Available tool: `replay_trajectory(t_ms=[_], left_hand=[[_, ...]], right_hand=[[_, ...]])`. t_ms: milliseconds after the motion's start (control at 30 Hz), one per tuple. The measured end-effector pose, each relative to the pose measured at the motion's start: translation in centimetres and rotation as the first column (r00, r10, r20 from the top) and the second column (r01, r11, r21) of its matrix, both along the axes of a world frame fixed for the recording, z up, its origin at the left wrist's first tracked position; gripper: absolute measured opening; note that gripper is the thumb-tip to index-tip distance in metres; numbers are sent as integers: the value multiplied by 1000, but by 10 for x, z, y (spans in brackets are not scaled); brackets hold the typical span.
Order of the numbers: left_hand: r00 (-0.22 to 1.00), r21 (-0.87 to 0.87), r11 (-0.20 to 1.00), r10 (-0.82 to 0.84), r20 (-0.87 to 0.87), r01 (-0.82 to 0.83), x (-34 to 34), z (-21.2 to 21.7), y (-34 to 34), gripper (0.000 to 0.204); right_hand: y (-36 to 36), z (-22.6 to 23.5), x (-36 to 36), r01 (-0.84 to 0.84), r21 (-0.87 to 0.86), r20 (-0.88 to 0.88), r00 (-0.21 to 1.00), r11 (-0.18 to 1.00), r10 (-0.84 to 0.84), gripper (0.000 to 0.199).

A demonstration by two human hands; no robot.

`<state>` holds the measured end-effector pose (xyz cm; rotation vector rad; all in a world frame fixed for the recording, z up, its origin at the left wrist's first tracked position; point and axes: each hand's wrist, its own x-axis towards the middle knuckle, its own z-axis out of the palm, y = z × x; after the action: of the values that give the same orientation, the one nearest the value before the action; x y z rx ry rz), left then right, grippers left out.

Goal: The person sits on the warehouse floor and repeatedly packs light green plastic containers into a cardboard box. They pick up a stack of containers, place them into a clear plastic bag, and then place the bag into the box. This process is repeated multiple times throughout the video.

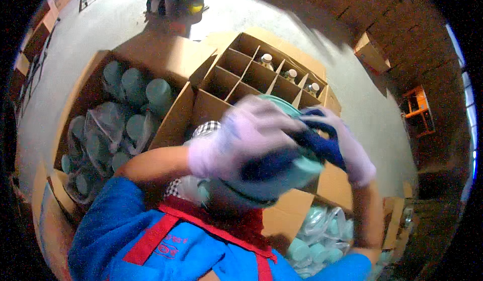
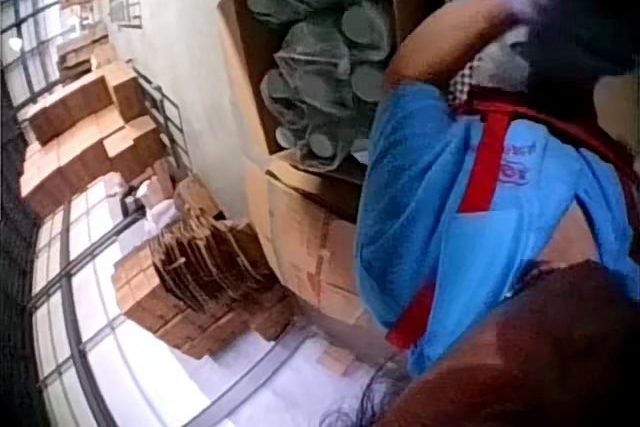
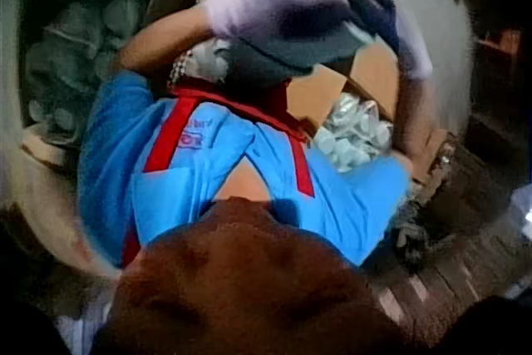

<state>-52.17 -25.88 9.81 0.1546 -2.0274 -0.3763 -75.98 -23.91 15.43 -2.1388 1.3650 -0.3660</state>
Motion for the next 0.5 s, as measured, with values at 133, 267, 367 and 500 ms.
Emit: replay_trajectory(t_ms=[133, 267, 367, 500], left_hand=[[992, -108, 986, -124, 19, 125, -35, 19, 56, 31], [977, -135, 972, -203, -70, 192, -9, 19, 69, 26], [973, -126, 971, -216, -82, 205, -13, 16, 86, 22], [962, -174, 960, -244, -120, 221, -13, 12, 91, 22]], right_hand=[[92, 19, -26, -51, -514, -395, 900, 856, -184, 29], [101, 78, 30, -253, -242, -657, 753, 937, 33, 41], [100, 83, 40, -400, -201, -629, 752, 894, 196, 42], [118, 53, 26, -132, -285, -427, 904, 949, -2, 38]])
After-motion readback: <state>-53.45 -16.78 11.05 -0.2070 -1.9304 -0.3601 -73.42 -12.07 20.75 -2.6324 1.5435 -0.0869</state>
